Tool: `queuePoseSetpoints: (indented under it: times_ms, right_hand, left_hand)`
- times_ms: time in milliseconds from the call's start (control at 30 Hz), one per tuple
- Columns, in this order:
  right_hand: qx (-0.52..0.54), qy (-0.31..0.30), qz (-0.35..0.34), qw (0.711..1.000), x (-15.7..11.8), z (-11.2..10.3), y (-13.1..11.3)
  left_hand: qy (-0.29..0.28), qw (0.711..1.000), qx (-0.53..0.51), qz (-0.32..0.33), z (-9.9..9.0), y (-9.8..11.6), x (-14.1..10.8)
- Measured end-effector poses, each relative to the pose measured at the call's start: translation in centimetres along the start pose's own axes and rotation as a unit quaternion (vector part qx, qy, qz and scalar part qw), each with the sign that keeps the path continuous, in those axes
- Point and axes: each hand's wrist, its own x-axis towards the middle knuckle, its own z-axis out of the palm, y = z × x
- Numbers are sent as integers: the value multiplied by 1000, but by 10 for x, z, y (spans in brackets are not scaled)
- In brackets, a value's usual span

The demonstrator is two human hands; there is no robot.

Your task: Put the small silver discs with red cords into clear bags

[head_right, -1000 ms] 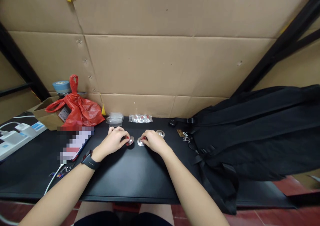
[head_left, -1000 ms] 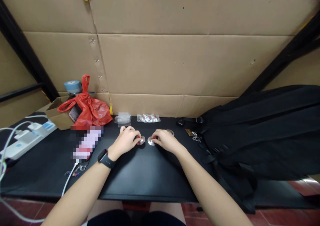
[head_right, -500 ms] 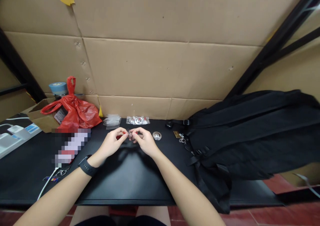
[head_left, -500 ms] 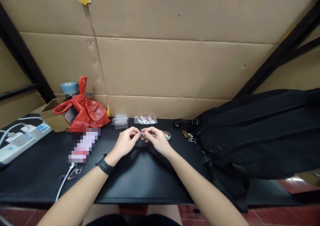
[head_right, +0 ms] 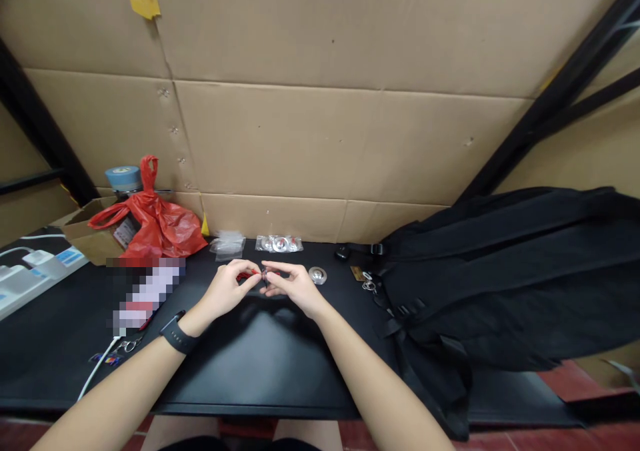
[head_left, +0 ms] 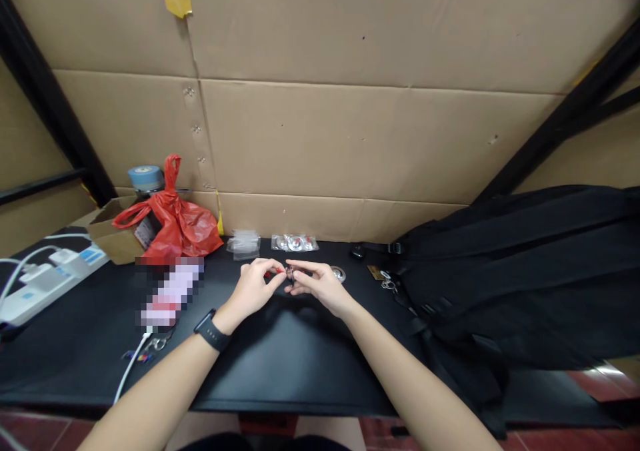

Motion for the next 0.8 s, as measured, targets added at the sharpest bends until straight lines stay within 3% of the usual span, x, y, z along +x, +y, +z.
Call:
queuePoseSetpoints:
  times_ms: [133,267,400,500,600,700,800]
  right_hand:
    - [-32,-4,-7,999,0,-2,-1]
    - [-47,17,-29,998,3,-6,0]
    - [-60,57,-40,996,5,-14,-2]
    - [-75,70,-45,994,5,-20,-5]
    - [-95,80,-49,991,5,-24,-8]
    - [-102,92,-61,989,5,-29,-12]
    - [-101,109,-81,986,3,-36,-20]
  left_hand:
    - [-10,1000,8,12,2,0,1]
    - [-13,996,78,38,-11,-7,5]
    - [41,975,216,5,-32,-43,9]
    - [-3,965,263,-27,-39,-76,10]
    - [-13,965,261,-36,-39,-96,11]
    - [14,964,264,-24,-41,-94,13]
    - [64,961,269,-5,-45,-77,14]
